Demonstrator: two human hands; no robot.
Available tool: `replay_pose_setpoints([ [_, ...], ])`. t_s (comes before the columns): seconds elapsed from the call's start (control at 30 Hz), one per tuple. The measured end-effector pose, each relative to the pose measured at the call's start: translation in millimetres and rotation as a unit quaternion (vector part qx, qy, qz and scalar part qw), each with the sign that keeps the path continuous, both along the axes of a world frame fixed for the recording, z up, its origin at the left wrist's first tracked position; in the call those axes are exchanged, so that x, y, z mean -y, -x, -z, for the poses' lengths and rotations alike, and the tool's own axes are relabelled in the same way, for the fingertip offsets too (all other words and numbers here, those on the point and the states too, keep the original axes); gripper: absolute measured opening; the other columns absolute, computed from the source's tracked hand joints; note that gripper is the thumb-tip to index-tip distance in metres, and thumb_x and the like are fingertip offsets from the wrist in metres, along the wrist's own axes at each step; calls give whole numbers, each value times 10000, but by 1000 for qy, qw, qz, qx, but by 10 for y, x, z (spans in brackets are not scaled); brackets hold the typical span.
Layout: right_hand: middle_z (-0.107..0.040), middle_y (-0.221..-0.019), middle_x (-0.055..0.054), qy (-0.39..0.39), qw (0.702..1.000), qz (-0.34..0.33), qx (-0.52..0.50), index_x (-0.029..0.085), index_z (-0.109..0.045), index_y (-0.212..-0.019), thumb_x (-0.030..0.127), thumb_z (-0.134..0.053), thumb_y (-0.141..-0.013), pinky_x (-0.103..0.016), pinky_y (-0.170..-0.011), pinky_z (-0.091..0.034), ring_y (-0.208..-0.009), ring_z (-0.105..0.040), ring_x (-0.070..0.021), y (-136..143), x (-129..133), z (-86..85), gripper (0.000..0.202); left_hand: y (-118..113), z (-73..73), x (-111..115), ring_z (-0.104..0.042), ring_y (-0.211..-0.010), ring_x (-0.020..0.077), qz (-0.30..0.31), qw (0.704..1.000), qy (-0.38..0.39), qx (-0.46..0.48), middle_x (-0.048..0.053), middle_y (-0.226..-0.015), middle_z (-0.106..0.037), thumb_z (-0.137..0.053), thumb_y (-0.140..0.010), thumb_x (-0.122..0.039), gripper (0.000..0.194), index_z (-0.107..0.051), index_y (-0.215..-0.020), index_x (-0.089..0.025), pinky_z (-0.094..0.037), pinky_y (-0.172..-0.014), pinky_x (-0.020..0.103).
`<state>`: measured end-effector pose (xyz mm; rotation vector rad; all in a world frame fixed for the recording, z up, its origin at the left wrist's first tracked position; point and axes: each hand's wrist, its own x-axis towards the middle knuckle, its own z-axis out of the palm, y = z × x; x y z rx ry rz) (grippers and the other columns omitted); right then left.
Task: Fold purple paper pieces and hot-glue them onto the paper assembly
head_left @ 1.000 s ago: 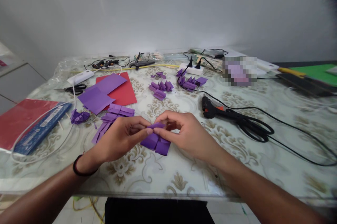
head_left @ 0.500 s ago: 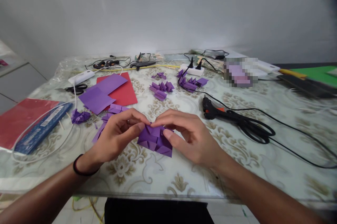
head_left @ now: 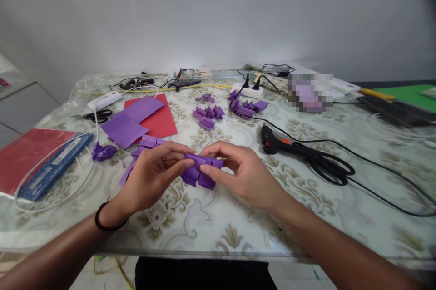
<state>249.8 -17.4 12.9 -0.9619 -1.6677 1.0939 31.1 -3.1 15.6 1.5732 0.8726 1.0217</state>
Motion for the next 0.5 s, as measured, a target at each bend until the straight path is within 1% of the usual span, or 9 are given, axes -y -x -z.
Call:
replay_pose_setpoints([
  [0.1,-764,-942,-35,5,1000,-8,-4,204,-750,-999,287,-740,-934,-301,-762,-553,-856,-703,-177,-7,-13,14,107,1,-26,-3,-791,-767,157,0,1000,-10,-8,66,-904,-855,-809,-941,-271,163,-786,-1062,-164,-605,-656,189],
  [0.17,-754,-938,-35,16,1000,-18,-17,200,-743,-1007,312,-726,-953,-292,-737,-540,-845,-693,-171,-22,-18,31,125,10,-52,-3,-786,-776,153,12,1000,-20,-16,63,-907,-852,-787,-960,-258,143,-792,-1069,-167,-593,-651,184],
  [0.23,-740,-949,-33,28,999,-21,-33,201,-729,-1055,335,-711,-971,-279,-713,-532,-836,-685,-162,-40,-17,46,159,23,-73,-2,-784,-805,161,30,999,-29,-20,65,-914,-844,-761,-979,-240,147,-792,-1102,-166,-589,-660,192],
  [0.3,-726,-987,-31,26,999,-18,-39,214,-714,-1131,345,-715,-973,-273,-723,-538,-861,-685,-160,-52,-9,51,206,37,-81,-3,-773,-799,163,36,999,-35,-22,66,-906,-833,-729,-996,-227,143,-783,-1110,-161,-581,-653,201],
  [0.37,-722,-1047,-28,4,999,-19,-29,236,-706,-1194,342,-782,-927,-281,-791,-555,-933,-691,-169,-50,2,44,297,47,-77,-7,-735,-736,142,25,998,-44,-31,54,-874,-816,-705,-1004,-221,118,-777,-1073,-159,-549,-616,196],
  [0.43,-732,-1087,-23,-29,999,-18,-10,248,-717,-1192,324,-855,-863,-289,-849,-559,-977,-692,-174,-32,12,31,364,53,-68,-11,-665,-654,113,11,997,-56,-48,30,-806,-780,-693,-1007,-237,109,-770,-999,-160,-498,-574,187],
  [0.5,-751,-1059,-18,-56,998,-3,9,238,-740,-1127,305,-859,-858,-286,-842,-558,-949,-693,-168,-7,15,24,301,54,-60,-12,-571,-583,91,9,995,-66,-72,-2,-710,-710,-684,-1015,-271,158,-756,-930,-159,-430,-526,183],
])
